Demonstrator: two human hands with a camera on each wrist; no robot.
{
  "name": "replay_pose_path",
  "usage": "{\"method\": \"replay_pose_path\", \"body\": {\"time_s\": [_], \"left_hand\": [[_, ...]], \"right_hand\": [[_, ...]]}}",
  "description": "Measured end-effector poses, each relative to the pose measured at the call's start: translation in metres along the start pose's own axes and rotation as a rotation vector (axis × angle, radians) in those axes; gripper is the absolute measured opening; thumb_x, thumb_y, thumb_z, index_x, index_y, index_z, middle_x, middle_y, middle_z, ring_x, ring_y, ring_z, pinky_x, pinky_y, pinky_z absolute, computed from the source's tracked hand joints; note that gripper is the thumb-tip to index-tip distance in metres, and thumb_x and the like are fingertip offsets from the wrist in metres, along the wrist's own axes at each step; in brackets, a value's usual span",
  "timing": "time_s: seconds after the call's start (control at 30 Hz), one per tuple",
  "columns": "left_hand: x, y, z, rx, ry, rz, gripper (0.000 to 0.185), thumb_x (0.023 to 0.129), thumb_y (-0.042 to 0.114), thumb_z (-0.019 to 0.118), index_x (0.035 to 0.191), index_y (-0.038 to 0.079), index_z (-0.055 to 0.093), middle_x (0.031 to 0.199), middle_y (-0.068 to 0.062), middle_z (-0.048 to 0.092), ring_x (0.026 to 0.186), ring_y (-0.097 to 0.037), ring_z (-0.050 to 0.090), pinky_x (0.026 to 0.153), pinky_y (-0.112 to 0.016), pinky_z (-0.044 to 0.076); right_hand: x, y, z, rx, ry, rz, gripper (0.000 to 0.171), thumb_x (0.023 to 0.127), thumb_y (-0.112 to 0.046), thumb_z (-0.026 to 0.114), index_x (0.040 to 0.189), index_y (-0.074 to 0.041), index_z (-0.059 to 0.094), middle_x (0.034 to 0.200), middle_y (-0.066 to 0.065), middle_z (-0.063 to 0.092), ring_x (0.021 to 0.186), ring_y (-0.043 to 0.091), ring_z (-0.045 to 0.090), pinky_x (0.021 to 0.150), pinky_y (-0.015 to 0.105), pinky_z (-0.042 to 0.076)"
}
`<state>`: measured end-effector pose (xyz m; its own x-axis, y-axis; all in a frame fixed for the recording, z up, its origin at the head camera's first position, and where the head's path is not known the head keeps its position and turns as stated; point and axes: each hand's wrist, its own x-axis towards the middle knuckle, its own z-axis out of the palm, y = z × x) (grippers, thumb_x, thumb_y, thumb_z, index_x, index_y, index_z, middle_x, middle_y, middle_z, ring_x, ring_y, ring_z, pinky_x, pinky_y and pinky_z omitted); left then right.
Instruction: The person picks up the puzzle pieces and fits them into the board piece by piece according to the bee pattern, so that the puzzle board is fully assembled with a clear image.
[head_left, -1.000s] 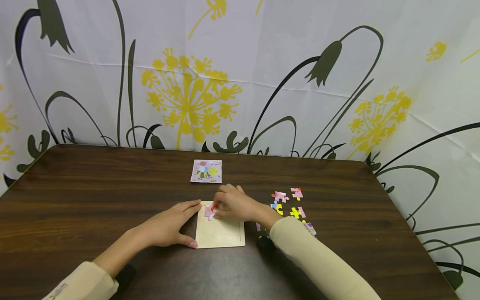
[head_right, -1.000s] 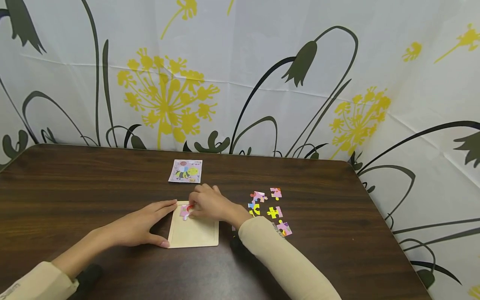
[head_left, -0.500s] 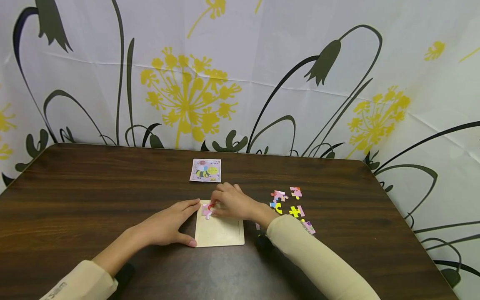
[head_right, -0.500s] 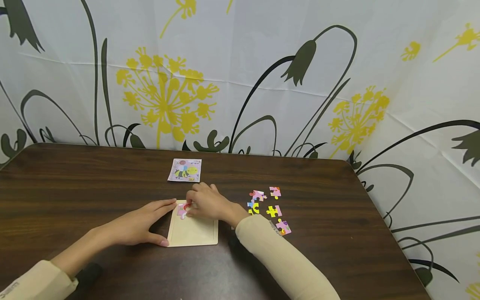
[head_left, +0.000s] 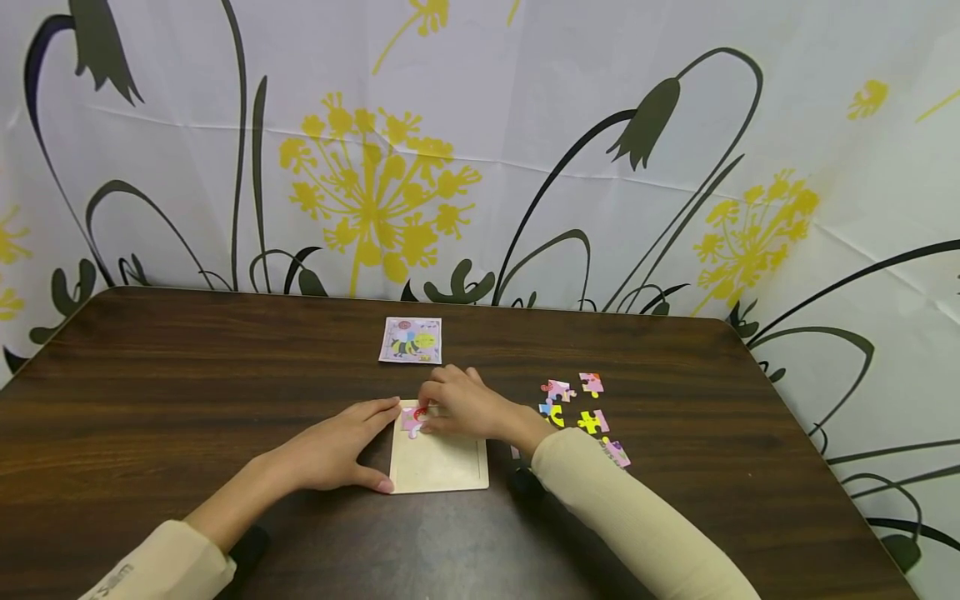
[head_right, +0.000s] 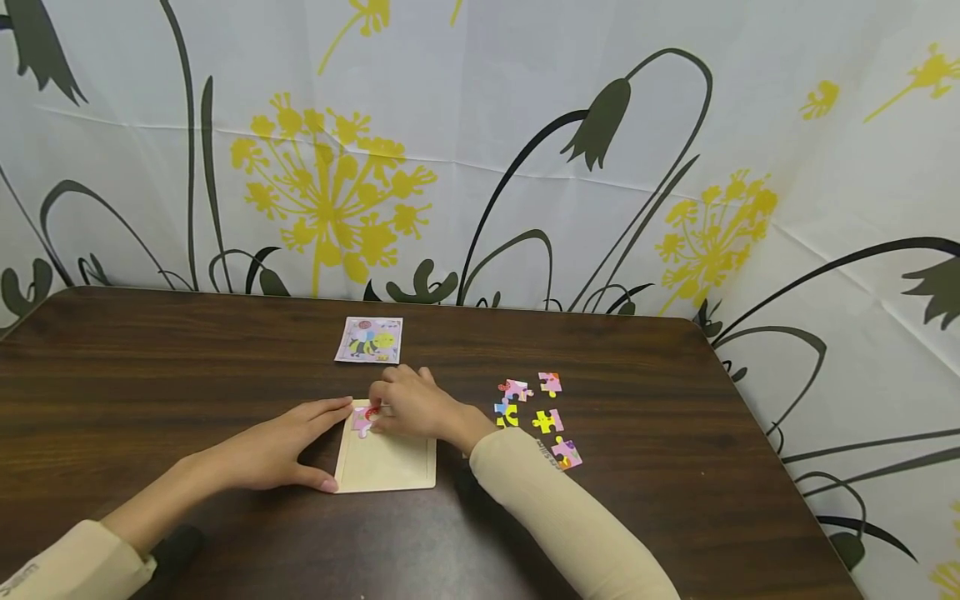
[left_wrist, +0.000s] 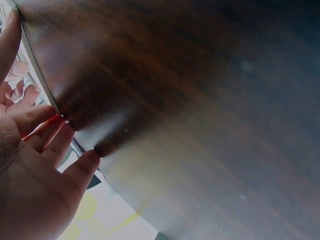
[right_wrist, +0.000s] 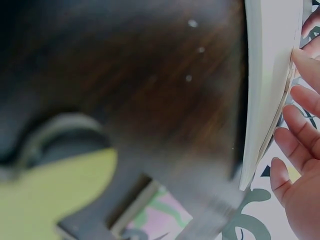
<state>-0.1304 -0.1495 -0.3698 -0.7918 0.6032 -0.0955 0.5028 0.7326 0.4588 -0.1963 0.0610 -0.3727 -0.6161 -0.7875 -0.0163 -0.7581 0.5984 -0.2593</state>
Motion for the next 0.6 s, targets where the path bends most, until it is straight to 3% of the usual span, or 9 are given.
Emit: {"method": "replay_pose_path", "body": {"time_s": [0.3, 0.6], "left_hand": [[0.0, 0.0, 0.001, 0.001, -0.001, 0.003, 0.093, 0.072, 0.051, 0.07, 0.137, -0.006, 0.034, 0.141, -0.019, 0.032, 0.126, -0.038, 0.032, 0.097, -0.052, 0.032], [0.001, 0.0, 0.001, 0.01, 0.004, 0.002, 0.093, 0.071, 0.052, 0.07, 0.136, -0.005, 0.036, 0.141, -0.018, 0.034, 0.125, -0.038, 0.033, 0.096, -0.052, 0.033]], "right_hand": [[-0.001, 0.001, -0.002, 0.023, -0.018, 0.021, 0.022, 0.083, -0.032, 0.068, 0.098, -0.017, 0.064, 0.092, -0.005, 0.053, 0.088, 0.01, 0.044, 0.07, 0.024, 0.026], [-0.007, 0.005, -0.012, 0.144, -0.019, 0.026, 0.02, 0.085, -0.024, 0.066, 0.101, -0.012, 0.064, 0.096, -0.002, 0.059, 0.094, 0.013, 0.049, 0.074, 0.029, 0.028]]}}
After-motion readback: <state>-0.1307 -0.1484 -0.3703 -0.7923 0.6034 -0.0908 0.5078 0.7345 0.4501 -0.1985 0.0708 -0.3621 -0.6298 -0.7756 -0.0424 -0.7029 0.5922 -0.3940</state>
